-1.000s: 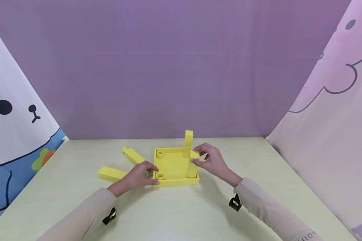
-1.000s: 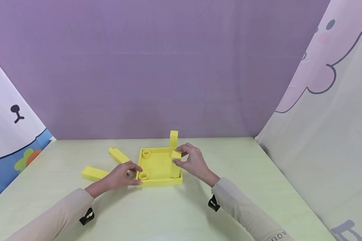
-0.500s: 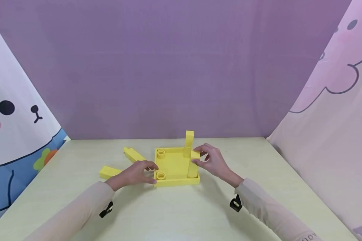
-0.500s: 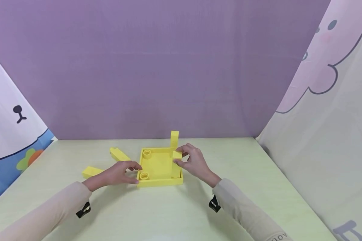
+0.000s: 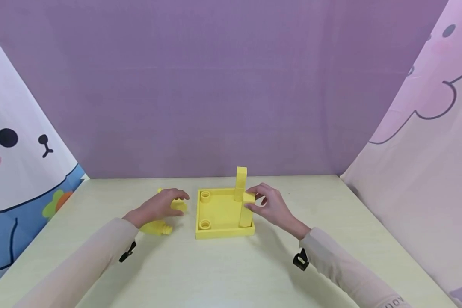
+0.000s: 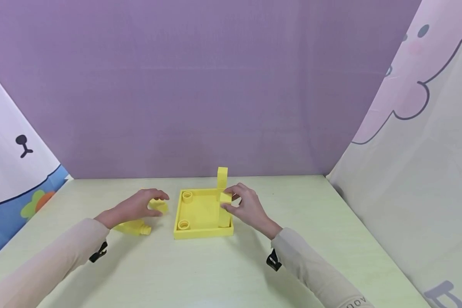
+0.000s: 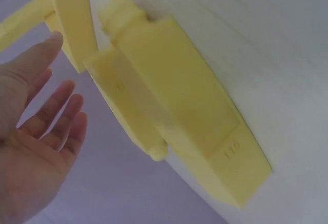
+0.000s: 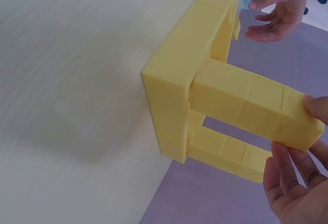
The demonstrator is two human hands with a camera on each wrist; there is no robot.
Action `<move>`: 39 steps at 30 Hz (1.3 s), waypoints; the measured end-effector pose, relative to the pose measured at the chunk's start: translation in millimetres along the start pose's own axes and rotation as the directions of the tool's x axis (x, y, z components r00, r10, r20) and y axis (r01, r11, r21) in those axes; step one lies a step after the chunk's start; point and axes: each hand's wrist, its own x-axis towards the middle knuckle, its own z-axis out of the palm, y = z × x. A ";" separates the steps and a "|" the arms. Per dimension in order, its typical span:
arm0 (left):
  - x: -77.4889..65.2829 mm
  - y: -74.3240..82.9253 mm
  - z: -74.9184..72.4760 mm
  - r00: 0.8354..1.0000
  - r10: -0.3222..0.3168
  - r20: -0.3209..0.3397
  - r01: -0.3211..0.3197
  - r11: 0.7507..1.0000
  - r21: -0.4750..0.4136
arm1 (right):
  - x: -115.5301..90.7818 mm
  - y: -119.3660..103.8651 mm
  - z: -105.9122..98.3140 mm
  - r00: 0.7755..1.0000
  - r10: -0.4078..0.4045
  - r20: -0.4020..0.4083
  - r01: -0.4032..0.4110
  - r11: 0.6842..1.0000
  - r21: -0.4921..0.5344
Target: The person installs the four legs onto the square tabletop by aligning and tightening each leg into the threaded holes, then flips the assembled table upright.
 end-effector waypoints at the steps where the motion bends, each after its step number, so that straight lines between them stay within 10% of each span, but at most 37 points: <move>1: 0.4 -1.5 -1.1 1.000 0.000 -0.002 0.000 1.000 0.012 | 0.0 0.1 0.0 1.000 0.000 0.000 0.000 1.000 0.000; 39: 19.8 -38.5 11.1 0.999 0.035 0.038 -0.042 0.979 0.201 | -1.8 0.8 0.7 0.999 0.039 0.022 -0.040 0.998 0.038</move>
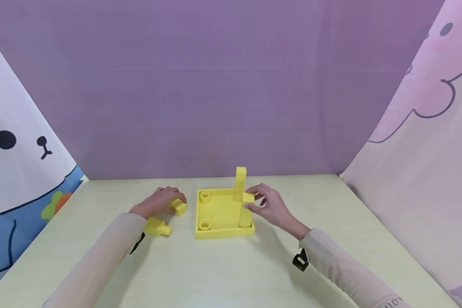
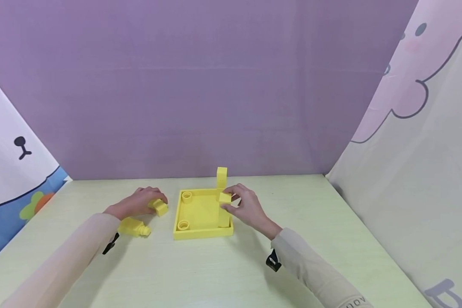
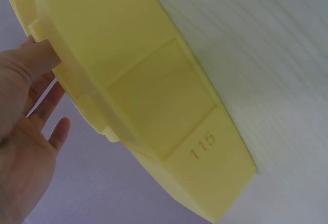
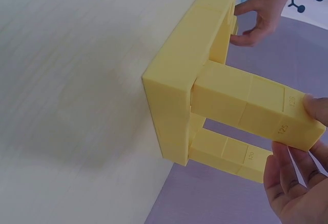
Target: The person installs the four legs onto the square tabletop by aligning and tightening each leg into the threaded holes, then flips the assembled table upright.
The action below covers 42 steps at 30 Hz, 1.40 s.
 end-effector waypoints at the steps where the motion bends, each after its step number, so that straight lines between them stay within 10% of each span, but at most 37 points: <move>1: 0.4 0.3 0.1 1.000 0.007 -0.003 -0.006 1.000 0.001 | -0.3 0.3 -0.1 1.000 0.000 -0.001 0.000 1.000 0.000; 20: 0.0 -0.6 -13.0 1.000 0.024 0.009 -0.025 0.999 0.042 | -0.2 -1.1 -1.6 1.000 -0.018 -0.009 0.018 1.000 -0.006; 42: -2.1 0.0 -42.4 0.992 -0.010 -0.122 -0.009 0.987 -0.158 | 0.5 0.0 -1.7 1.000 -0.018 -0.001 0.018 1.000 0.000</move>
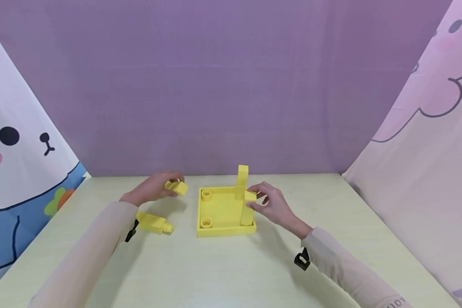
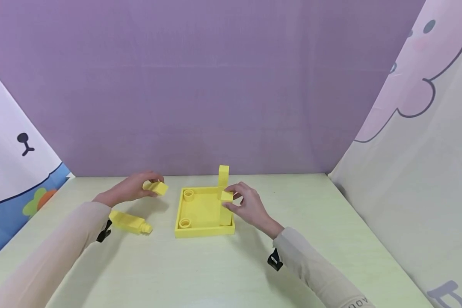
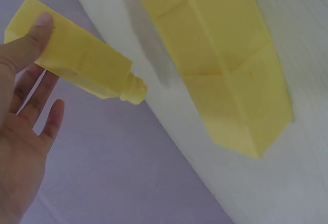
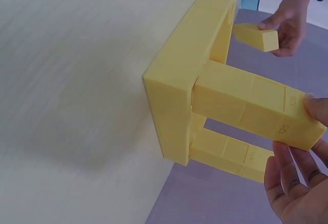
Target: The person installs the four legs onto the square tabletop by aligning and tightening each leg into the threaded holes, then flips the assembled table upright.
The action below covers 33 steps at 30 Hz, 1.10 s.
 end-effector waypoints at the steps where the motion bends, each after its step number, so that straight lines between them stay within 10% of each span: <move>1: 1.2 0.3 -0.1 1.000 0.010 -0.011 -0.010 1.000 -0.015 | -0.1 0.2 0.0 1.000 0.000 -0.002 0.000 1.000 0.000; 8: 4.3 -1.0 3.0 0.991 0.073 -0.108 -0.087 0.988 -0.127 | -2.0 0.3 1.3 1.000 -0.001 -0.001 0.001 1.000 0.009; 24: 18.8 11.6 3.1 0.969 -0.055 -0.240 -0.033 0.937 -0.348 | 0.0 1.7 1.5 1.000 0.002 -0.014 -0.002 1.000 0.004; 33: 27.3 22.4 4.6 0.939 -0.175 -0.297 -0.002 0.859 -0.512 | -0.4 1.5 1.7 1.000 0.005 -0.012 -0.005 1.000 0.009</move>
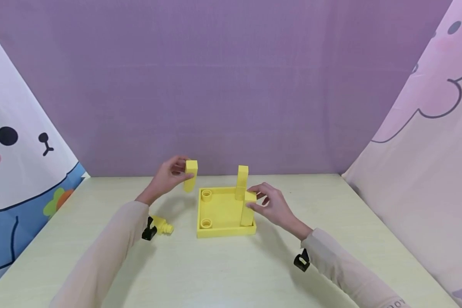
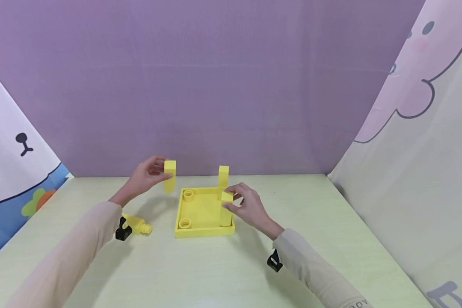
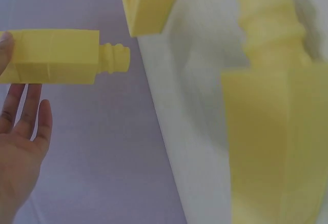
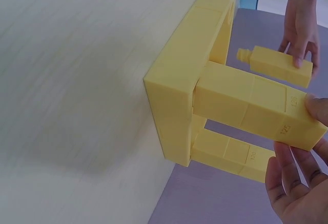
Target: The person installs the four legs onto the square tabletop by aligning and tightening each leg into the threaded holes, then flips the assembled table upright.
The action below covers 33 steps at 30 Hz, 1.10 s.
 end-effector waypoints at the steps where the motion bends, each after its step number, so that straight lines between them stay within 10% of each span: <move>1: 0.7 1.4 1.3 1.000 -0.007 -0.011 0.007 1.000 -0.017 | 0.2 -0.2 -0.1 1.000 0.001 0.000 -0.001 1.000 0.000; 33: 7.9 -1.3 53.1 0.987 -0.036 -0.156 0.003 0.979 -0.203 | -1.6 -2.9 0.7 1.000 0.014 -0.004 -0.015 1.000 -0.006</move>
